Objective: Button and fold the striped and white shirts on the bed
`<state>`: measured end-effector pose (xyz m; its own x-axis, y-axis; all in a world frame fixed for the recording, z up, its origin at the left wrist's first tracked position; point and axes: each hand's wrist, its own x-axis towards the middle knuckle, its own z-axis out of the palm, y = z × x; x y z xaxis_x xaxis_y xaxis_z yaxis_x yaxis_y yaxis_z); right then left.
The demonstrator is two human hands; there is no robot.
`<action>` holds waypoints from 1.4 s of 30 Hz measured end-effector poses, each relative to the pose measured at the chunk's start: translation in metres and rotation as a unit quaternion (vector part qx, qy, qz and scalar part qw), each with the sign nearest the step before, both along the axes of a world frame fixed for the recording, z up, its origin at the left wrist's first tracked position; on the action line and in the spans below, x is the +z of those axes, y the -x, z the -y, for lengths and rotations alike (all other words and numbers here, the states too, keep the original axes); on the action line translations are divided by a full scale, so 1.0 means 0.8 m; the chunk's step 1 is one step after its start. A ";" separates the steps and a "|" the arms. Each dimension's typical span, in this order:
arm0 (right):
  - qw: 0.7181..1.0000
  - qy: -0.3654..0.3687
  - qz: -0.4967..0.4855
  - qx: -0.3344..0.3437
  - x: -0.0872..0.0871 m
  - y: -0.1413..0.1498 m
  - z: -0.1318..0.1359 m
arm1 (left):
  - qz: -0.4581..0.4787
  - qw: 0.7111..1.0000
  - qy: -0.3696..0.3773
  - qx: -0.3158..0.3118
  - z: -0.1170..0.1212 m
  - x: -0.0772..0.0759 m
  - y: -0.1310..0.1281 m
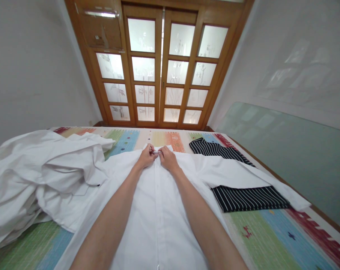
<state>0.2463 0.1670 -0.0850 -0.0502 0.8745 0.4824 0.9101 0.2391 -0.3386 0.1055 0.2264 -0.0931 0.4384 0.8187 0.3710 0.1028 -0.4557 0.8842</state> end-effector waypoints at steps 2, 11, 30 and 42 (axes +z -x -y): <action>1.000 -0.007 -0.009 0.012 -0.001 -0.002 -0.001 | -0.009 1.000 -0.011 0.009 -0.002 0.000 0.000; 1.000 0.023 -0.003 0.010 0.000 -0.003 0.002 | -0.039 0.998 -0.040 0.017 -0.002 0.002 0.001; 0.998 0.053 0.015 -0.002 -0.002 -0.001 -0.002 | -0.026 0.998 -0.051 0.040 0.004 0.006 -0.002; 0.999 0.020 -0.036 -0.021 -0.008 -0.003 -0.007 | 0.002 1.000 -0.012 0.013 0.003 0.005 0.000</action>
